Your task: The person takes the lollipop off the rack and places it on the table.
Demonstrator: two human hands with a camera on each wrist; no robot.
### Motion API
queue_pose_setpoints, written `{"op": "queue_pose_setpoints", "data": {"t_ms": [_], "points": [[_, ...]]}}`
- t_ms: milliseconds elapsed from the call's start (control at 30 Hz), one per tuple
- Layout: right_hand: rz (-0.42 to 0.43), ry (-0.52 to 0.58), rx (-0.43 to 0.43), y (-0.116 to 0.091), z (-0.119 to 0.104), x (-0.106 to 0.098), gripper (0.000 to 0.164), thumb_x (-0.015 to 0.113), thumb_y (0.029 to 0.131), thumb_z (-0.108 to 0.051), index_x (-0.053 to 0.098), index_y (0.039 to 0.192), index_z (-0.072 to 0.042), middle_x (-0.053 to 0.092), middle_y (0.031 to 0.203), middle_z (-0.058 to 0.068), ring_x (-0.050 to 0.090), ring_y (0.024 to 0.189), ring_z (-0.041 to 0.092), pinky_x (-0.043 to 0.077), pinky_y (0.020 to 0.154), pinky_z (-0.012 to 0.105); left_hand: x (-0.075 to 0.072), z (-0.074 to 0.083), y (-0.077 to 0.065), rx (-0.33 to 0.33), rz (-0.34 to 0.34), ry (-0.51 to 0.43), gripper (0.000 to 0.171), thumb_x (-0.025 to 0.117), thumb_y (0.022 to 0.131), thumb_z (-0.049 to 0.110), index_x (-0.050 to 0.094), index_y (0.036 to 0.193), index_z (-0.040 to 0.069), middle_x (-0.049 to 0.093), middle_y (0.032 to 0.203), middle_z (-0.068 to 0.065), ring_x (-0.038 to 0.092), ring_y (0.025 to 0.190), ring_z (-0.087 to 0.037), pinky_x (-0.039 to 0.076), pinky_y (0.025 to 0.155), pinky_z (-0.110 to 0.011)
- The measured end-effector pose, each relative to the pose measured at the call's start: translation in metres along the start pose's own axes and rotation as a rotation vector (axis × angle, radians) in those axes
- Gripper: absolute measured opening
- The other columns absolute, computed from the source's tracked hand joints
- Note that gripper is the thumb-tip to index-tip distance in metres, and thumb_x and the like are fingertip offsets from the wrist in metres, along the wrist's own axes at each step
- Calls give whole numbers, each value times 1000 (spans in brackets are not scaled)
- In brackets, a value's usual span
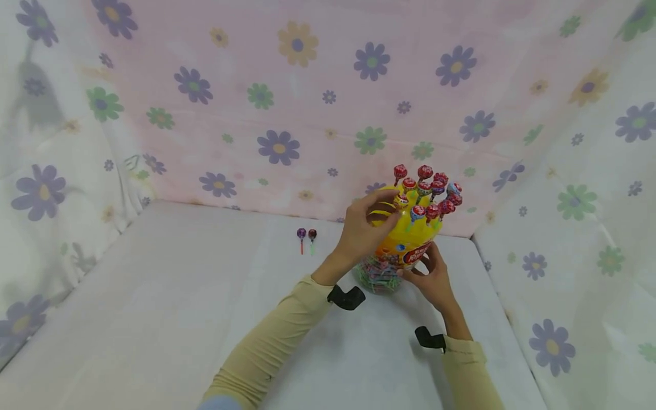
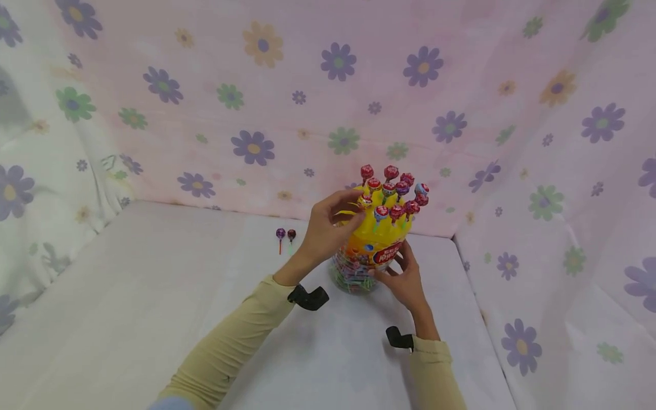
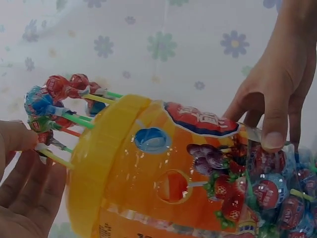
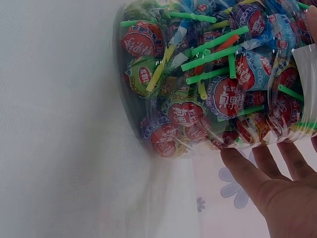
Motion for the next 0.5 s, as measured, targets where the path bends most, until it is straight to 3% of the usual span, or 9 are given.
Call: {"op": "queue_pose_setpoints", "data": {"t_ms": [500], "points": [[5,-12,5,2,5,-1,96,82,87,-16,23,161,-27,35,160,7,40,144,38,44,108,58,3,-6,-5,99,51,68,37,68,94,-4,62,130,-2,71,110,-18,70,99,-28,59,88,-25]]}}
Point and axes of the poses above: each hand's wrist, its own y-axis towards the middle knuckle, its own x-axis out of the palm, z = x × y, the point moved 7 cm from there along y, towards the middle knuckle
